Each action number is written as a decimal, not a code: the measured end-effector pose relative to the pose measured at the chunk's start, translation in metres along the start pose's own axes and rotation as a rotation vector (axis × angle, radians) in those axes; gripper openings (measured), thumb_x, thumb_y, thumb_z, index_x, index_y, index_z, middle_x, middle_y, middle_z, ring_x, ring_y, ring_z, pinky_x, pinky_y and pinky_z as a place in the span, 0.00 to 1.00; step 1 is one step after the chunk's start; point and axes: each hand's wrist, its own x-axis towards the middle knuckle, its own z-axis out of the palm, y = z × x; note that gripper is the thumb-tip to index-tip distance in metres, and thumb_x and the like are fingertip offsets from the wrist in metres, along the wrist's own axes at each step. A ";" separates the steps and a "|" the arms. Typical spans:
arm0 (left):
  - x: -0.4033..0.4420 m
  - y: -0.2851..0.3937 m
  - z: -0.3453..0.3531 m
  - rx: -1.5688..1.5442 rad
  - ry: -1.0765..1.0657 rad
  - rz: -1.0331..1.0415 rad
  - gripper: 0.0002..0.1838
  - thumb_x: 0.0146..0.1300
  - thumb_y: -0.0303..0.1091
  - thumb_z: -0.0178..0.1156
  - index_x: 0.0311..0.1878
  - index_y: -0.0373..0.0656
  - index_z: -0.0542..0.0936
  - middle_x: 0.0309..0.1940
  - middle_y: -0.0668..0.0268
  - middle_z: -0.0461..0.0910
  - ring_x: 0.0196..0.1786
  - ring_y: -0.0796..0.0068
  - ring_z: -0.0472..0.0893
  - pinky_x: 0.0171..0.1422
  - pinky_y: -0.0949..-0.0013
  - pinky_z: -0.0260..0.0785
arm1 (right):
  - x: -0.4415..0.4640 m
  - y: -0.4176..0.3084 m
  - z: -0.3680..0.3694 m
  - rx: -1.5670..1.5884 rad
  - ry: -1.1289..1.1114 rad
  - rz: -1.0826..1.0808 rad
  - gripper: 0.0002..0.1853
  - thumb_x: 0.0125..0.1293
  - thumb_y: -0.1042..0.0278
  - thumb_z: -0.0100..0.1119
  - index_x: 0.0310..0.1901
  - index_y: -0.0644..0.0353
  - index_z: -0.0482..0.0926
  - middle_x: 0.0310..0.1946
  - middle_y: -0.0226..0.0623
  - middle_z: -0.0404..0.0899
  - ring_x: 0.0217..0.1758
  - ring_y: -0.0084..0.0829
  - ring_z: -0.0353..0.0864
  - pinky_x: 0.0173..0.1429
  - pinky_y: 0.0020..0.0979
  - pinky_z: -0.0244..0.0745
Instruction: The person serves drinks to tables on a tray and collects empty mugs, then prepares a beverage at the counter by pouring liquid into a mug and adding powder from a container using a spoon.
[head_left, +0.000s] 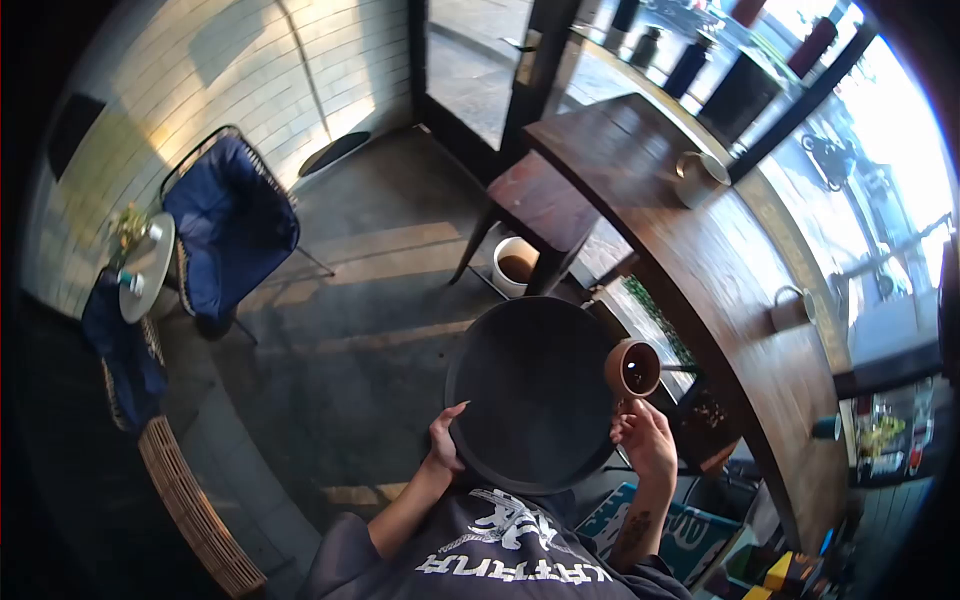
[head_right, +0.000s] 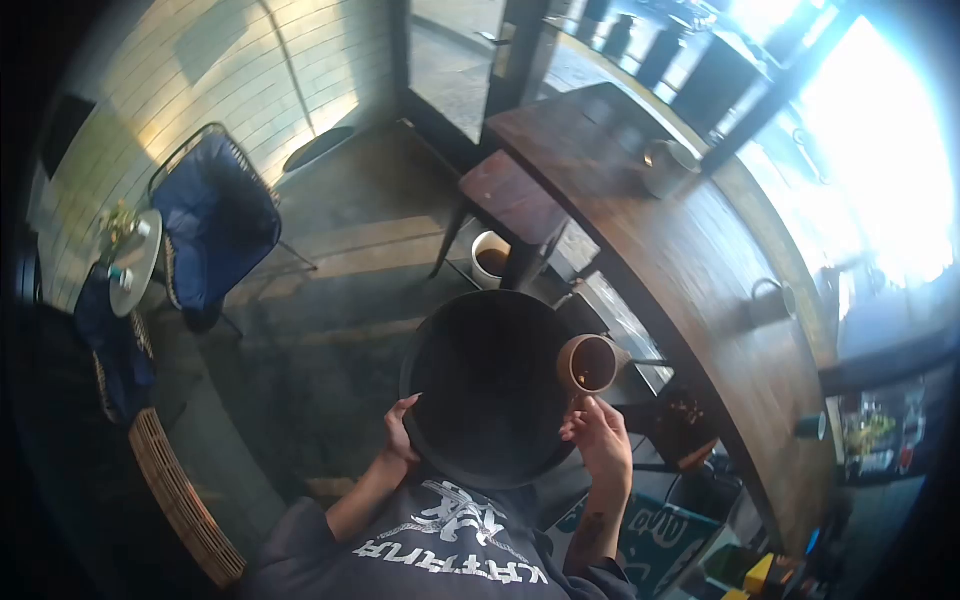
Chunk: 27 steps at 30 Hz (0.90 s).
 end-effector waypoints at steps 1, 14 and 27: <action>0.002 0.001 -0.010 -0.012 0.009 0.016 0.19 0.60 0.44 0.53 0.48 0.43 0.82 0.45 0.61 0.83 0.49 0.62 0.82 0.57 0.60 0.75 | 0.009 0.003 0.002 -0.007 -0.015 0.015 0.16 0.76 0.60 0.47 0.47 0.67 0.75 0.32 0.37 0.78 0.30 0.27 0.81 0.36 0.25 0.78; 0.027 0.114 -0.132 -0.236 0.470 0.846 0.26 0.67 0.48 0.52 0.61 0.39 0.74 0.58 0.56 0.77 0.59 0.54 0.76 0.65 0.52 0.68 | 0.310 0.115 0.045 -0.158 -0.348 0.370 0.14 0.77 0.61 0.46 0.50 0.65 0.73 0.36 0.36 0.78 0.37 0.28 0.82 0.43 0.30 0.79; 0.122 0.058 -0.248 -0.394 0.702 0.758 0.31 0.69 0.51 0.49 0.66 0.37 0.69 0.63 0.56 0.73 0.62 0.53 0.73 0.69 0.52 0.63 | 0.539 0.357 -0.056 -0.168 0.093 0.326 0.11 0.76 0.61 0.48 0.39 0.58 0.71 0.25 0.28 0.68 0.32 0.27 0.73 0.43 0.32 0.72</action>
